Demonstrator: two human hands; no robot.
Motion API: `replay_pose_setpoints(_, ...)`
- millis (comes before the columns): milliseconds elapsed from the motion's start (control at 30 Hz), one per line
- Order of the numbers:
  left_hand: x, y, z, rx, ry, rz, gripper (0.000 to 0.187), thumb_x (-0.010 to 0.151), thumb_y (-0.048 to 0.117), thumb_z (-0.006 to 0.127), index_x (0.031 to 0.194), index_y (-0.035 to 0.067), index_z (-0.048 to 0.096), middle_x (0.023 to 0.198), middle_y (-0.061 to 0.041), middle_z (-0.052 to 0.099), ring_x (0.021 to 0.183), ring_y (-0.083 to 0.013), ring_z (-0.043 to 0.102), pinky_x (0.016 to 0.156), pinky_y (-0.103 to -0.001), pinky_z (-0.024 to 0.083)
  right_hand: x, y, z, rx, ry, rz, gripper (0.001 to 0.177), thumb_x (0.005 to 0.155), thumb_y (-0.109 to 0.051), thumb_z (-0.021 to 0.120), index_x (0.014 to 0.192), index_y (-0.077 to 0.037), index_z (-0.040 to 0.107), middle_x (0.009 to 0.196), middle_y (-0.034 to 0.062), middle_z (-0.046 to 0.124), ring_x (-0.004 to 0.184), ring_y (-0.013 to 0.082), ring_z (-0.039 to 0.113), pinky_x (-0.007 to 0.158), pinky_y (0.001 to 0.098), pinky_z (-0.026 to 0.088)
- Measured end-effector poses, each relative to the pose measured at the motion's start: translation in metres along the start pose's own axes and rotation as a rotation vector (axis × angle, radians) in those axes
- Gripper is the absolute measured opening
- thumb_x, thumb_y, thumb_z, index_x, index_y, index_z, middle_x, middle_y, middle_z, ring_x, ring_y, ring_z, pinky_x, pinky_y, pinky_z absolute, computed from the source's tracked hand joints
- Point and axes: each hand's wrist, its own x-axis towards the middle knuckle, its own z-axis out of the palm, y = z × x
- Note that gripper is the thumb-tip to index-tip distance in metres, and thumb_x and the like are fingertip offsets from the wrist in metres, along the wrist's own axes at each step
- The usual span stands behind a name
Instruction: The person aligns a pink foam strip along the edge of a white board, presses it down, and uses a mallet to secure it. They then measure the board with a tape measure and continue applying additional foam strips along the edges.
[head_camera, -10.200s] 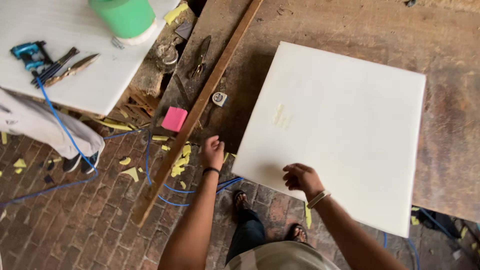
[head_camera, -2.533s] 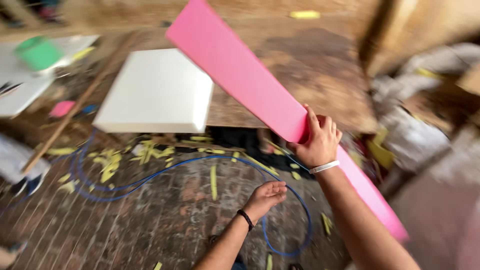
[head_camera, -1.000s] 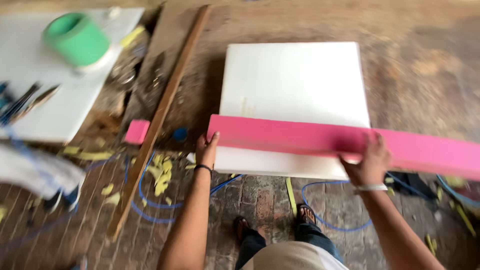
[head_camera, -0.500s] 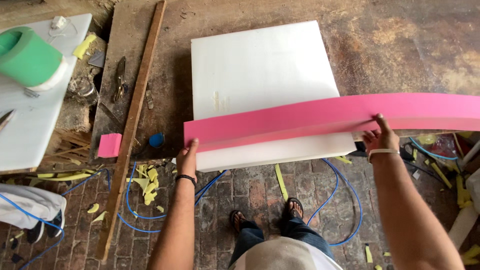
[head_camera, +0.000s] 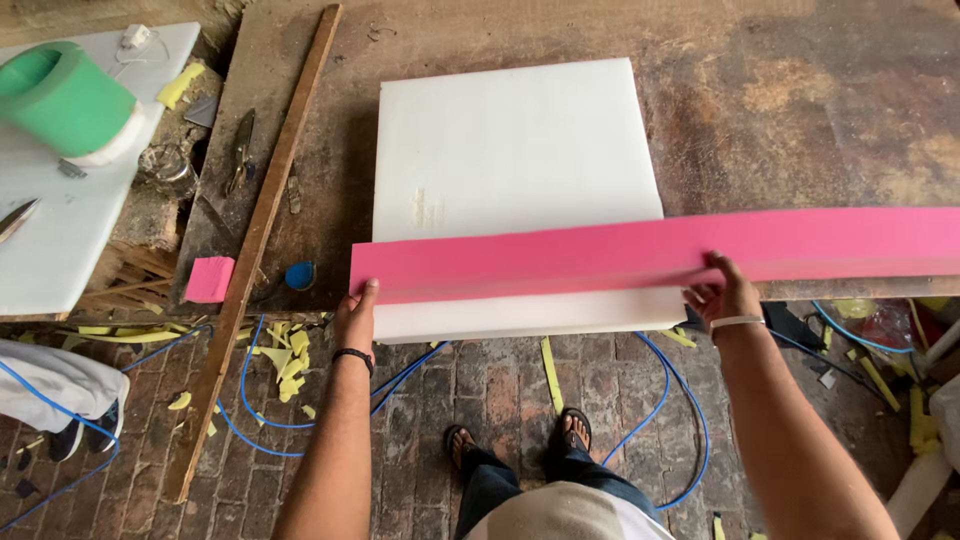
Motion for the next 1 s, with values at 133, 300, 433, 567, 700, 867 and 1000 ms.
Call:
replay_pose_setpoints(133, 0.000, -0.003, 0.002, -0.049, -0.022, 0.091, 0.054, 0.090, 0.049, 0.072, 0.123, 0.006, 0.068, 0.119, -0.007, 0.073, 0.111, -0.0182, 0.065, 0.097, -0.036, 0.048, 0.004, 0.002, -0.004, 0.119, -0.049, 0.039, 0.044, 0.088, -0.036, 0.080, 0.123, -0.014, 0.063, 0.124, 0.0121, 0.064, 0.108, 0.0284, 0.063, 0.086, 0.0427, 0.051)
replay_pose_setpoints(300, 0.017, -0.021, 0.002, -0.014, 0.046, 0.109, 0.048, 0.090, 0.047, 0.072, 0.116, 0.007, 0.070, 0.110, -0.003, 0.072, 0.104, -0.0158, 0.064, 0.091, -0.033, 0.049, -0.031, -0.004, 0.011, -0.300, 0.504, -0.766, 0.072, 0.076, -0.015, 0.092, 0.130, -0.009, 0.044, 0.132, 0.0127, 0.048, 0.121, 0.0288, 0.056, 0.104, 0.0389, 0.047)
replay_pose_setpoints(433, 0.039, -0.045, 0.004, -0.099, -0.028, 0.239, 0.043, 0.092, 0.045, 0.073, 0.112, 0.008, 0.069, 0.100, 0.000, 0.069, 0.094, -0.0129, 0.061, 0.085, -0.030, 0.048, -0.075, 0.002, 0.060, -0.828, 0.203, -1.046, 0.047, 0.086, -0.005, 0.087, 0.125, -0.004, 0.061, 0.131, 0.0183, 0.055, 0.126, 0.0353, 0.053, 0.111, 0.0481, 0.043)
replay_pose_setpoints(567, 0.051, -0.065, 0.009, -0.163, -0.019, 0.315, 0.040, 0.092, 0.044, 0.073, 0.107, 0.007, 0.068, 0.095, 0.002, 0.067, 0.091, -0.0124, 0.059, 0.084, -0.028, 0.048, -0.117, 0.027, 0.154, -0.929, -0.318, -1.071, 0.025, 0.083, -0.004, 0.078, 0.107, -0.008, 0.072, 0.126, 0.0136, 0.062, 0.120, 0.0323, 0.061, 0.101, 0.0432, 0.053)
replay_pose_setpoints(700, 0.041, -0.077, 0.002, -0.115, 0.070, 0.221, 0.050, 0.099, 0.047, 0.070, 0.116, 0.001, 0.061, 0.105, -0.006, 0.068, 0.101, -0.0186, 0.063, 0.090, -0.033, 0.049, -0.172, 0.057, 0.247, -0.985, -0.659, -0.894, 0.025, 0.083, -0.011, 0.081, 0.107, -0.010, 0.073, 0.125, 0.0118, 0.064, 0.109, 0.0290, 0.066, 0.086, 0.0377, 0.059)
replay_pose_setpoints(867, 0.047, -0.082, -0.062, -0.025, 0.129, 0.196, 0.052, 0.098, 0.043, 0.067, 0.131, 0.003, 0.065, 0.122, -0.011, 0.073, 0.117, -0.0242, 0.068, 0.100, -0.038, 0.051, -0.221, 0.091, 0.343, -1.062, -0.840, -0.869, 0.026, 0.082, -0.018, 0.081, 0.106, -0.012, 0.074, 0.121, 0.0076, 0.067, 0.103, 0.0229, 0.070, 0.082, 0.0355, 0.060)
replay_pose_setpoints(1000, 0.093, -0.092, -0.139, 0.073, 0.184, 0.078, 0.048, 0.089, 0.027, 0.072, 0.132, 0.007, 0.061, 0.120, -0.010, 0.070, 0.114, -0.0253, 0.066, 0.098, -0.042, 0.053, -0.238, 0.122, 0.417, -1.167, -0.872, -0.730, 0.023, 0.084, -0.021, 0.078, 0.106, -0.013, 0.075, 0.119, 0.0074, 0.066, 0.096, 0.0238, 0.070, 0.080, 0.0352, 0.061)
